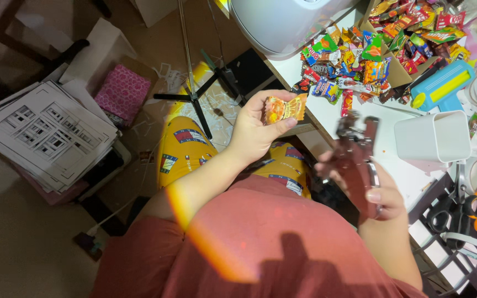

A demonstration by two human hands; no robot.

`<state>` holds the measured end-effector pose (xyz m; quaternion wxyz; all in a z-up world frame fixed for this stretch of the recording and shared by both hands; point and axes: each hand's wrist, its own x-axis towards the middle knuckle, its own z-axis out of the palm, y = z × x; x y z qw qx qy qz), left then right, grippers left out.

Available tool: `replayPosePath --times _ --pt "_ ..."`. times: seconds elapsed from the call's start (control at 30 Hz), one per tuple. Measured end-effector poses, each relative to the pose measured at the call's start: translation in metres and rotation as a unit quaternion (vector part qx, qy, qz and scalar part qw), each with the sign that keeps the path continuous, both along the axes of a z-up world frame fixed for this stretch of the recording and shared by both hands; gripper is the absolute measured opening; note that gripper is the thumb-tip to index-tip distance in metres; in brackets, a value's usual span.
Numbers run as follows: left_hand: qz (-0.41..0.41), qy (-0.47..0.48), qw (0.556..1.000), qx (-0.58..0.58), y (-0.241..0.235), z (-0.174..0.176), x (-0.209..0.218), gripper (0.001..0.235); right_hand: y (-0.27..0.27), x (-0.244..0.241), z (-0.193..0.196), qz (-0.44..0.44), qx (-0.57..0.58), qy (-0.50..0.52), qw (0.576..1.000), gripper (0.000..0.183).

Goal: The person uses a handheld crimping tool to seal the ends of various small candy packets. They pick up each packet, fold the open end, and crimp it shut with the tool, then place the sealed packet on the table. The process is repeated for multiple packets of different colors and sizes.

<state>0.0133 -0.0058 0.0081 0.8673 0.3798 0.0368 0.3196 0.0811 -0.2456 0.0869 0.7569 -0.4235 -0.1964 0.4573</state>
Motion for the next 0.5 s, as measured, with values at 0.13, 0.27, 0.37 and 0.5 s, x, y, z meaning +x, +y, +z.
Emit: replayPosePath --times 0.13,0.27,0.37,0.5 --pt "0.030 -0.011 0.999 0.002 0.000 0.010 0.003 0.045 0.035 -0.012 -0.008 0.119 0.063 -0.006 0.991 0.109" --pt "0.071 0.004 0.997 0.016 0.004 0.004 0.002 0.042 0.051 -0.020 -0.008 0.120 0.030 -0.008 0.992 0.109" --pt "0.088 0.013 0.996 0.021 0.005 0.003 -0.002 0.042 0.057 -0.023 -0.009 0.134 0.031 0.010 0.990 0.109" --pt "0.105 0.029 0.994 0.030 0.006 0.000 -0.002 0.042 0.060 -0.024 -0.012 0.146 0.037 0.019 0.988 0.111"
